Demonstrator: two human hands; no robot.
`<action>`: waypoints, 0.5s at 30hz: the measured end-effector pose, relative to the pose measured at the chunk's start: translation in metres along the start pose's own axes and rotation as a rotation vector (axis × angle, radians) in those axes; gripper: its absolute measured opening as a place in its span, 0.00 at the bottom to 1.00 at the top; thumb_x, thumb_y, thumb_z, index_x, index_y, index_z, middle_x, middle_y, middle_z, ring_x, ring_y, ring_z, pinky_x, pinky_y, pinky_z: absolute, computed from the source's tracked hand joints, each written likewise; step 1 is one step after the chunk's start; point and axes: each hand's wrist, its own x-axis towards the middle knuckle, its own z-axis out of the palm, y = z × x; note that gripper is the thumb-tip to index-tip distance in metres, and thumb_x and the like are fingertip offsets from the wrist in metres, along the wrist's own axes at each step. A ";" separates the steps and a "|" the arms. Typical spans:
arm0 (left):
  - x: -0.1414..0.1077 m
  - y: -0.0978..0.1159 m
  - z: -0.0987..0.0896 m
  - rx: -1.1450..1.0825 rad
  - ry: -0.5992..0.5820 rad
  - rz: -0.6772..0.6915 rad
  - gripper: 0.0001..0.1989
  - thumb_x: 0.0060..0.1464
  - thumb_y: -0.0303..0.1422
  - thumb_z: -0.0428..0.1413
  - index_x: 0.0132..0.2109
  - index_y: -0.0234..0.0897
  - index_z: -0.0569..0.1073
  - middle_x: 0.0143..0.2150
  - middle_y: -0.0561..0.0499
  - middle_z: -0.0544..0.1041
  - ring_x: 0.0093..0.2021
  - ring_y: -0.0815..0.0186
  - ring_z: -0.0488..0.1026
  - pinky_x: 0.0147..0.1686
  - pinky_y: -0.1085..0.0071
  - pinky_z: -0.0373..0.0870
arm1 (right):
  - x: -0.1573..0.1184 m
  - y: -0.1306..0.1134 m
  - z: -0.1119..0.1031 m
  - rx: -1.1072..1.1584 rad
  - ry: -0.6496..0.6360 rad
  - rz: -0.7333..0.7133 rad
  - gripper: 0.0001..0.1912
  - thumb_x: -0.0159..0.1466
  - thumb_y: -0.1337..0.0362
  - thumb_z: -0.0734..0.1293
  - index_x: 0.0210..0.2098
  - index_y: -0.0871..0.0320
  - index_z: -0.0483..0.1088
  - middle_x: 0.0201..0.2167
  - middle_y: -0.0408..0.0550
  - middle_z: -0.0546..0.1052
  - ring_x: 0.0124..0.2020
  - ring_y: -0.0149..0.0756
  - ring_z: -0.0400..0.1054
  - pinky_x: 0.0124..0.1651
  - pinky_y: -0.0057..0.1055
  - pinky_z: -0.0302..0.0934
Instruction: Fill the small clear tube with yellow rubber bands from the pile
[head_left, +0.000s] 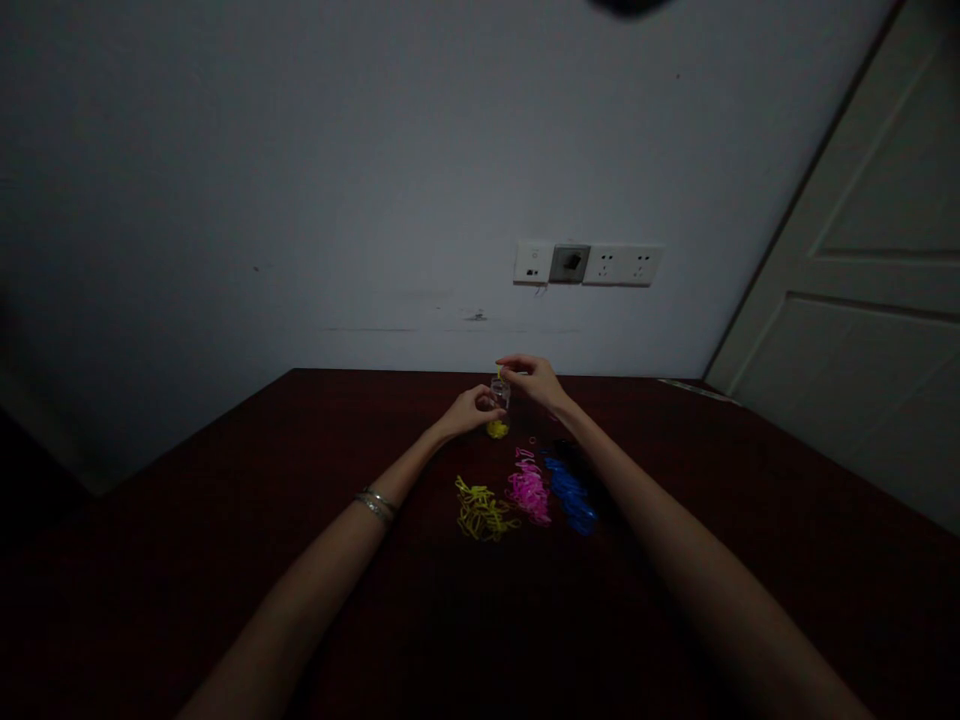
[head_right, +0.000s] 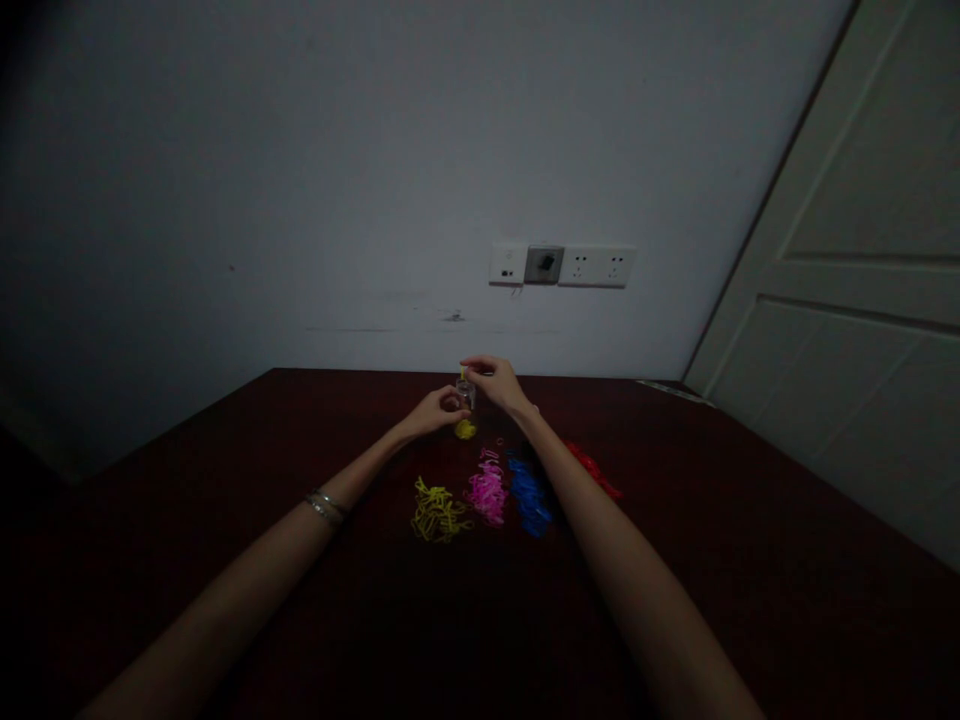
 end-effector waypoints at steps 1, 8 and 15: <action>-0.001 0.001 0.000 -0.001 -0.004 -0.001 0.15 0.42 0.33 0.59 0.37 0.31 0.65 0.31 0.51 0.71 0.31 0.70 0.69 0.34 0.71 0.65 | 0.000 0.000 0.000 0.002 -0.014 0.004 0.15 0.49 0.61 0.65 0.35 0.63 0.72 0.28 0.47 0.74 0.30 0.31 0.67 0.37 0.30 0.62; -0.001 0.001 0.000 -0.016 -0.004 0.005 0.15 0.42 0.32 0.59 0.37 0.31 0.65 0.33 0.50 0.71 0.33 0.70 0.69 0.36 0.71 0.65 | 0.001 0.001 0.002 0.061 -0.048 0.043 0.12 0.47 0.62 0.66 0.30 0.63 0.71 0.28 0.47 0.74 0.29 0.31 0.67 0.37 0.31 0.62; 0.000 -0.001 0.000 0.013 0.006 0.029 0.16 0.42 0.34 0.59 0.37 0.31 0.66 0.33 0.51 0.70 0.34 0.70 0.68 0.38 0.70 0.65 | 0.002 0.005 0.000 0.050 -0.038 0.070 0.11 0.47 0.63 0.66 0.29 0.62 0.71 0.27 0.46 0.75 0.28 0.31 0.67 0.36 0.30 0.62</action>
